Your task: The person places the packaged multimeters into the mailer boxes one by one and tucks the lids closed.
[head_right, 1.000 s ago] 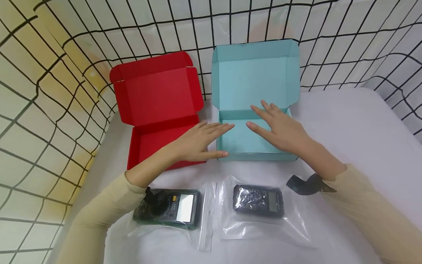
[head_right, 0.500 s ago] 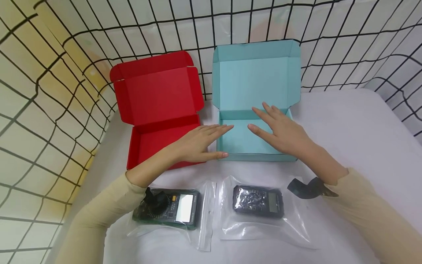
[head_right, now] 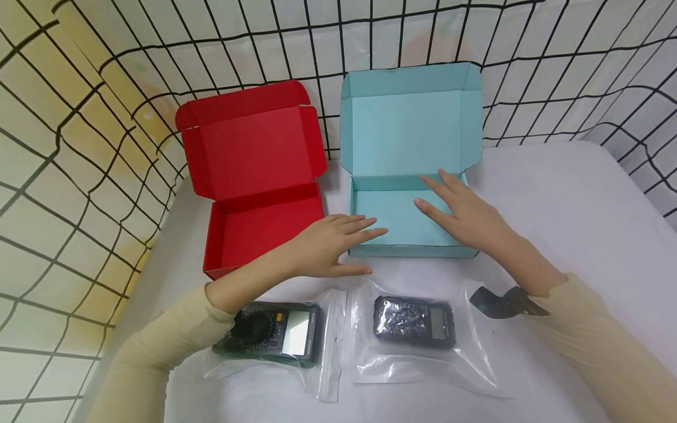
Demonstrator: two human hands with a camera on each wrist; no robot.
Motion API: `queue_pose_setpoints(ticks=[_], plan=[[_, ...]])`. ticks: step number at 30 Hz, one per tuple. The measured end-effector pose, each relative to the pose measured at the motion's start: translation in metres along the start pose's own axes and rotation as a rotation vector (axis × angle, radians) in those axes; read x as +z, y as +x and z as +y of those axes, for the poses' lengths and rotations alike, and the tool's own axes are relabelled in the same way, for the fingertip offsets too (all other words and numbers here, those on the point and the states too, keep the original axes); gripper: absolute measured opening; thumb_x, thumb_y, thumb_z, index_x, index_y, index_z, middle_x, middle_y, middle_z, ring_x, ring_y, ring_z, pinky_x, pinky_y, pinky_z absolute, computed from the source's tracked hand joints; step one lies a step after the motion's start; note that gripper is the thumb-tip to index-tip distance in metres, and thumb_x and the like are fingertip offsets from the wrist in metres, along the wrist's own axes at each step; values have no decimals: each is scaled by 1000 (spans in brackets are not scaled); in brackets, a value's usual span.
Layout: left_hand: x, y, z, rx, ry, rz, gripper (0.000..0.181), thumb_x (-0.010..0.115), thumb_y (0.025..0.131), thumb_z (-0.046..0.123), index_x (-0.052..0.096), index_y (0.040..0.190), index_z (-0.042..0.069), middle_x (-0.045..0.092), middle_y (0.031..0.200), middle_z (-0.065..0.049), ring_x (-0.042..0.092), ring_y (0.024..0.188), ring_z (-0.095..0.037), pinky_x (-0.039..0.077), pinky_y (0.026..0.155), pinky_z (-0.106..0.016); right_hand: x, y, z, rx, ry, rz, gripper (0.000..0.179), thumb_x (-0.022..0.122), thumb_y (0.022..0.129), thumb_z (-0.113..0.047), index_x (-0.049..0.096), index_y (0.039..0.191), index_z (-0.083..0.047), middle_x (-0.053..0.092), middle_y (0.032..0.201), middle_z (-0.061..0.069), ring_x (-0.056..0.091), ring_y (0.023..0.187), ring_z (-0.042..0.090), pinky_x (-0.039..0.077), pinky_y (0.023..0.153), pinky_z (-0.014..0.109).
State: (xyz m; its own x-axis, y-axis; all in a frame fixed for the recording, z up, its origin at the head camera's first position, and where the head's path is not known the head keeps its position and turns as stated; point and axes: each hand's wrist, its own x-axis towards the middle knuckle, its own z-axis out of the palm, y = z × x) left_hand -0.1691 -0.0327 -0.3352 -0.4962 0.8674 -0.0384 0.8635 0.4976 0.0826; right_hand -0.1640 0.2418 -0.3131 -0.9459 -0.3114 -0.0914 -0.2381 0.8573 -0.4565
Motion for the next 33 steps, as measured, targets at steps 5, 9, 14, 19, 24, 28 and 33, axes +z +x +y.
queue_pose_setpoints(ticks=[5,9,14,19,24,28,33], plan=[[3,0,11,23,1,-28,65,42,88,58,27,143,28,32,146,-1,34,133,-21,27,108,-40,2,1,12,23,20,-11,60,34,95,-48,11,147,-26,-2,153,12,3,137,41,14,95,70],[5,0,18,65,26,-20,60,44,88,55,37,139,25,40,141,-1,40,128,-19,32,106,-38,4,3,23,43,50,-21,61,35,95,-46,11,147,-25,-5,152,13,5,135,45,13,96,70],[9,1,27,123,26,-27,55,44,90,52,42,136,23,46,137,0,42,127,-16,34,104,-32,6,5,36,78,92,14,61,36,95,-44,17,146,-17,1,151,20,9,133,49,13,97,70],[11,3,35,150,-4,-56,53,45,90,51,44,135,23,47,136,1,41,128,-16,35,103,-31,6,7,48,150,143,78,60,33,96,-44,21,145,-11,14,149,22,19,130,50,20,96,68],[13,4,41,159,16,-74,54,46,89,52,44,135,24,46,137,1,40,128,-14,35,104,-31,13,12,70,222,181,158,61,32,94,-46,22,145,-12,25,143,28,34,118,55,35,86,66],[14,5,45,163,33,-76,55,46,89,53,43,135,25,46,137,2,40,128,-14,35,104,-33,32,26,122,273,175,230,60,35,92,-48,27,144,-19,36,139,25,41,116,49,47,69,59],[17,10,51,180,59,-100,55,45,89,53,43,136,26,48,135,4,43,125,-11,38,101,-29,55,44,182,285,177,266,62,36,89,-56,27,143,-27,45,135,19,46,114,44,43,80,60]])
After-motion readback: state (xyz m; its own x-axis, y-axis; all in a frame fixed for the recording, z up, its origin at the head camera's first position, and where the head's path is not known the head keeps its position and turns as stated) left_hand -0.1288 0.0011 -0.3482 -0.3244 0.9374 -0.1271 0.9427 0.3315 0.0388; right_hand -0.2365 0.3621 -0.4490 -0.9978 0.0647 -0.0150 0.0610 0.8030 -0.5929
